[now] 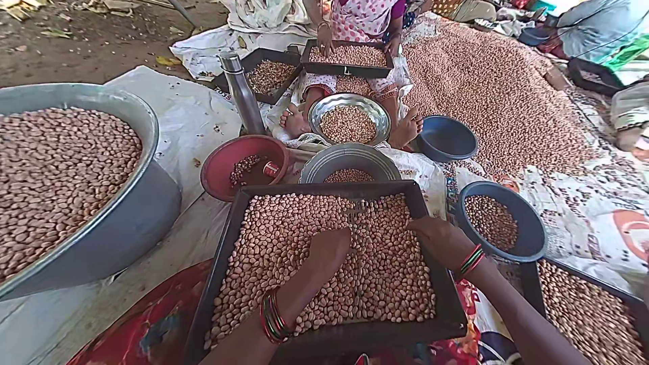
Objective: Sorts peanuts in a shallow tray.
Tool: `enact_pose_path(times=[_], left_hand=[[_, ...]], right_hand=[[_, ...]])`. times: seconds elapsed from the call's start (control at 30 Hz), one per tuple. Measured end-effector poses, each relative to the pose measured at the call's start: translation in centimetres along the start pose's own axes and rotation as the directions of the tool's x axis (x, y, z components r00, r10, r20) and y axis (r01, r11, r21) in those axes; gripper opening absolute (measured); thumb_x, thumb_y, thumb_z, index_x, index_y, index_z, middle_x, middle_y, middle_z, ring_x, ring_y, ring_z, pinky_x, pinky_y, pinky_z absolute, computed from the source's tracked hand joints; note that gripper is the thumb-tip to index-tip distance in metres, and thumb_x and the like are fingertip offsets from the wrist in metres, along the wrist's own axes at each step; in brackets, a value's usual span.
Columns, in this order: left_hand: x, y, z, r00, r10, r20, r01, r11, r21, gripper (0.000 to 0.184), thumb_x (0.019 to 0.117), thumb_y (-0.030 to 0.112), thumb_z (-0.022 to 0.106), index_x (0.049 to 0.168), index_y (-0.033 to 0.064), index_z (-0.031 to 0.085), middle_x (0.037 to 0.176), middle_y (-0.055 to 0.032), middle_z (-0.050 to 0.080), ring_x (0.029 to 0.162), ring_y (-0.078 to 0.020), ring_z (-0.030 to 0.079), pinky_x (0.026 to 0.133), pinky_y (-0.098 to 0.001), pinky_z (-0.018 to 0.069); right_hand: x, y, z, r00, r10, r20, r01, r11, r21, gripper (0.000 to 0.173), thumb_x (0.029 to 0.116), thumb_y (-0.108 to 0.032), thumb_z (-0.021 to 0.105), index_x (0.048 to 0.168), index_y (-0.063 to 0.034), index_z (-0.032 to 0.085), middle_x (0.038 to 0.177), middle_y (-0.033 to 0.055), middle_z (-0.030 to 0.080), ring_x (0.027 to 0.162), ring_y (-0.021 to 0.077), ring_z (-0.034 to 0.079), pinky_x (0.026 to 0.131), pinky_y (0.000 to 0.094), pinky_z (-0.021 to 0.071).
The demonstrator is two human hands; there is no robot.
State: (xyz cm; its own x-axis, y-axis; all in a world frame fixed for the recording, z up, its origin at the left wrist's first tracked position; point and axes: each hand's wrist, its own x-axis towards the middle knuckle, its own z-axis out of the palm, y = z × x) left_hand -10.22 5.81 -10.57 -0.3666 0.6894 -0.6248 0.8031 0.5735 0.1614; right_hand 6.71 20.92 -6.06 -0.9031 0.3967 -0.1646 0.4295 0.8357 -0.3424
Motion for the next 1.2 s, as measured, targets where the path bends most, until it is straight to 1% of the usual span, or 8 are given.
enact_pose_path(times=[0.3,0.63,0.77,0.87,0.93,1.0,1.1,1.2], left_hand=[[-0.1,-1.2,0.7,0.995,0.001,-0.096,0.000,1.000,0.007,0.036,0.1109,0.009,0.029,0.137,-0.0029,0.051,0.122,-0.0269,0.065,0.114,-0.0452,0.065,0.089,-0.0570,0.0527],[0.3,-1.1,0.4,0.995,-0.040,-0.096,0.038,0.999,-0.022,0.035,0.1107,0.009,0.030,0.137,-0.0025,0.051,0.122,-0.0260,0.066,0.117,-0.0437,0.064,0.091,-0.0564,0.0517],[0.5,-3.0,-0.4,0.994,-0.036,-0.106,-0.003,0.939,-0.343,0.038,0.1116,0.021,0.037,0.141,0.0005,0.050,0.121,-0.0237,0.065,0.113,-0.0383,0.065,0.096,-0.0534,0.0506],[-0.2,-5.4,1.8,0.949,-0.034,-0.315,-0.275,0.401,-0.874,0.013,0.1068,0.011,0.049,0.110,0.0036,0.059,0.073,-0.0002,0.049,0.055,-0.0071,0.044,0.053,-0.0209,0.0391],[-1.5,-6.2,2.9,0.956,-0.045,-0.289,-0.292,-0.183,-0.939,0.019,0.1074,0.006,0.039,0.095,0.0121,0.052,0.054,0.0107,0.042,0.040,0.0029,0.037,0.040,-0.0123,0.0334],[-2.7,-7.1,4.0,0.972,0.041,-0.231,-0.197,-0.388,-0.900,0.028,0.1077,0.012,0.028,0.093,0.0188,0.050,0.055,0.0120,0.046,0.040,0.0044,0.038,0.039,-0.0109,0.0326],[-3.6,-6.9,5.4,0.979,0.131,-0.160,-0.122,-0.259,-0.958,0.030,0.1081,0.015,0.030,0.089,0.0172,0.053,0.064,0.0095,0.054,0.043,0.0046,0.039,0.040,-0.0107,0.0318],[-3.4,-5.3,5.4,0.977,0.151,-0.153,-0.188,0.251,-0.950,0.027,0.1100,0.020,0.044,0.088,0.0082,0.056,0.067,0.0073,0.050,0.049,0.0001,0.039,0.047,-0.0163,0.0339]], right_hand=[[-0.9,-1.2,-0.5,0.969,0.143,0.202,-0.130,0.989,-0.077,0.033,0.1074,-0.006,0.044,0.129,0.0037,0.067,0.127,0.0278,0.067,0.118,0.0466,0.065,0.098,0.0635,0.0476],[-1.5,-5.3,2.6,0.711,0.094,0.697,0.004,0.991,-0.137,0.036,0.1115,-0.015,0.040,0.137,-0.0005,0.061,0.136,0.0255,0.062,0.127,0.0457,0.059,0.102,0.0646,0.0452],[-1.7,-6.7,4.3,0.692,0.039,0.721,0.058,0.992,-0.109,0.035,0.1113,-0.014,0.040,0.138,-0.0007,0.060,0.134,0.0263,0.062,0.124,0.0465,0.060,0.099,0.0642,0.0469],[-1.3,-6.8,6.0,0.734,0.017,0.679,0.100,0.986,-0.133,0.034,0.1087,-0.011,0.046,0.138,0.0010,0.059,0.133,0.0281,0.061,0.121,0.0473,0.061,0.096,0.0618,0.0489],[-0.6,-7.3,6.6,0.700,0.057,0.712,0.105,0.978,-0.181,0.033,0.1068,-0.004,0.046,0.136,0.0039,0.057,0.135,0.0292,0.058,0.122,0.0487,0.060,0.096,0.0626,0.0490],[0.1,-8.2,6.3,0.678,0.120,0.725,0.080,0.969,-0.235,0.033,0.1061,-0.002,0.045,0.136,0.0044,0.057,0.137,0.0286,0.057,0.122,0.0480,0.060,0.096,0.0620,0.0497],[1.1,-8.5,4.7,0.751,0.154,0.642,0.026,0.965,-0.261,0.032,0.1074,-0.003,0.041,0.133,0.0041,0.059,0.133,0.0291,0.059,0.118,0.0487,0.062,0.092,0.0629,0.0512],[1.0,-7.1,3.6,0.848,0.083,0.523,0.006,0.986,-0.167,0.035,0.1096,-0.010,0.040,0.133,0.0029,0.062,0.132,0.0278,0.063,0.118,0.0466,0.064,0.095,0.0616,0.0502]])
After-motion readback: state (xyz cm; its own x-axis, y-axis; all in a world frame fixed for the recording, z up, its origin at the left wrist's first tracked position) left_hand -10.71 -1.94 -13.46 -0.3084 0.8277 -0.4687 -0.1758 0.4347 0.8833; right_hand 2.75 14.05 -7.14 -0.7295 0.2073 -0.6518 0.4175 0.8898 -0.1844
